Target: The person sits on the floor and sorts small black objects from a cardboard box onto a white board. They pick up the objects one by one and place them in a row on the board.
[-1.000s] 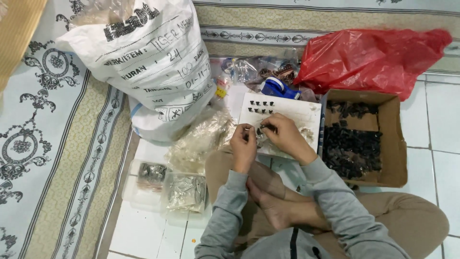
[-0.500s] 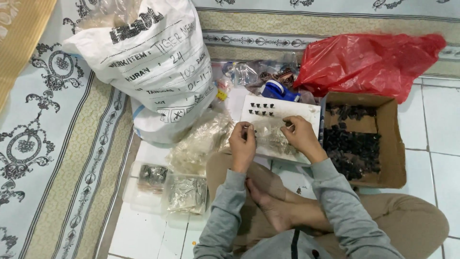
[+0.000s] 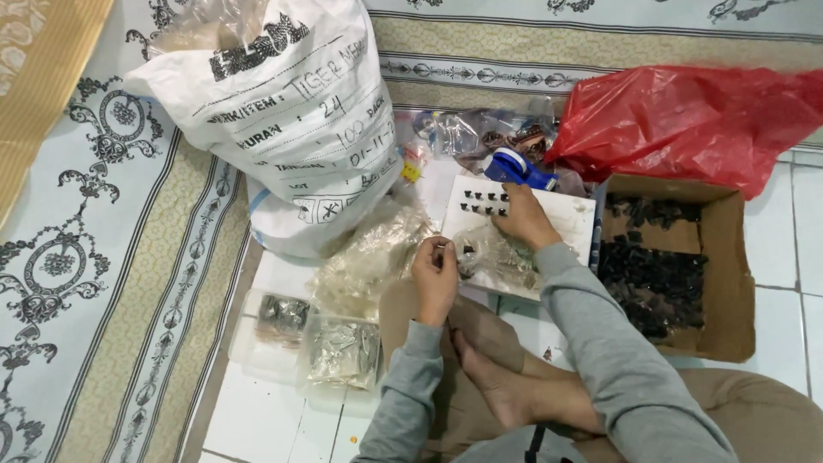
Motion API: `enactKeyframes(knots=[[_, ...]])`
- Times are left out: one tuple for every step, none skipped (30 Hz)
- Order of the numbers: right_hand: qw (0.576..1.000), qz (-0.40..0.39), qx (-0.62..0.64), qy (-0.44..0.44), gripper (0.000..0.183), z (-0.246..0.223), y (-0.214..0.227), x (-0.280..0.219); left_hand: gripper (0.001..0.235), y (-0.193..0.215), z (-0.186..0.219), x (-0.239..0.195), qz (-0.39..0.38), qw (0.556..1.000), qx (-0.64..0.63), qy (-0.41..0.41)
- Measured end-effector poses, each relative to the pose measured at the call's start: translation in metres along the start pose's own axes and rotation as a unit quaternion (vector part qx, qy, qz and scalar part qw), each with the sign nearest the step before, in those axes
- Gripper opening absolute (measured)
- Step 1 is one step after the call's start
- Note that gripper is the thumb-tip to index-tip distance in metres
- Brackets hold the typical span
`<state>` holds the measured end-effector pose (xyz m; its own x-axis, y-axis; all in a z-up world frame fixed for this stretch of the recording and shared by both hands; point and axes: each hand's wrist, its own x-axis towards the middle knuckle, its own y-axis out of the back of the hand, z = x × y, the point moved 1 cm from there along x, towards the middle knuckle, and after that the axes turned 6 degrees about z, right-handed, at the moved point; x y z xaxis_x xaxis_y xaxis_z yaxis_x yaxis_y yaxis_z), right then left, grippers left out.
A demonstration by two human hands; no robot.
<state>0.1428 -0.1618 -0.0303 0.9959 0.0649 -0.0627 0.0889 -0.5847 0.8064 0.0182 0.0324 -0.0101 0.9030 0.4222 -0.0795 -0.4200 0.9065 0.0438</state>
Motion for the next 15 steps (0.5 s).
enactKeyframes(knots=[[1.0,-0.001,0.0,0.0,0.078,0.005,-0.005,0.004,0.007,0.0,0.0,0.002,0.001,1.0,0.0,0.001],[1.0,0.018,-0.005,0.011,0.058,0.011,-0.011,0.006,0.006,-0.001,0.0,0.002,0.001,1.0,0.004,0.001],[0.999,0.037,-0.009,0.021,0.04,0.018,-0.016,0.006,0.006,-0.001,0.0,0.001,0.001,1.0,0.009,0.0],[0.999,0.036,-0.009,0.021,0.04,0.026,-0.023,0.007,0.006,-0.001,0.0,0.002,0.001,1.0,0.009,0.001],[0.998,0.051,-0.011,0.026,0.033,0.034,-0.029,0.008,0.007,-0.001,-0.001,0.001,-0.004,1.0,0.014,0.006],[0.997,0.068,-0.012,0.03,0.026,0.042,-0.034,0.009,0.007,-0.003,-0.001,0.002,-0.011,1.0,0.019,0.009],[0.997,0.069,-0.012,0.03,0.026,0.038,-0.029,0.004,0.007,-0.004,0.001,0.002,-0.012,1.0,0.019,0.008],[0.994,0.091,0.051,0.022,0.024,0.035,-0.024,-0.002,0.007,-0.006,0.002,0.001,-0.017,1.0,0.022,0.001],[0.987,0.112,0.113,0.013,0.023,0.031,-0.019,-0.009,0.007,-0.007,0.004,0.0,-0.021,0.999,0.025,-0.007],[0.987,0.112,0.112,0.016,0.023,0.017,-0.008,-0.02,0.007,-0.009,0.002,0.001,-0.019,1.0,0.023,-0.008],[0.974,0.119,0.191,0.005,0.022,0.004,0.003,-0.032,0.006,-0.012,0.0,0.002,-0.019,1.0,0.017,-0.011],[0.955,0.123,0.269,-0.01,0.022,-0.008,0.013,-0.048,0.006,-0.012,-0.003,0.0,-0.019,1.0,0.011,-0.011],[0.956,0.122,0.268,-0.009,0.022,-0.022,0.022,-0.059,0.006,-0.012,-0.001,-0.002,-0.017,1.0,0.011,-0.01],[0.951,0.116,0.286,0.013,0.023,-0.037,0.032,-0.07,0.006,-0.013,0.001,-0.002,-0.02,1.0,0.015,-0.011],[0.946,0.11,0.304,0.036,0.023,-0.051,0.042,-0.082,0.007,-0.014,0.004,-0.003,-0.023,0.999,0.019,-0.012]])
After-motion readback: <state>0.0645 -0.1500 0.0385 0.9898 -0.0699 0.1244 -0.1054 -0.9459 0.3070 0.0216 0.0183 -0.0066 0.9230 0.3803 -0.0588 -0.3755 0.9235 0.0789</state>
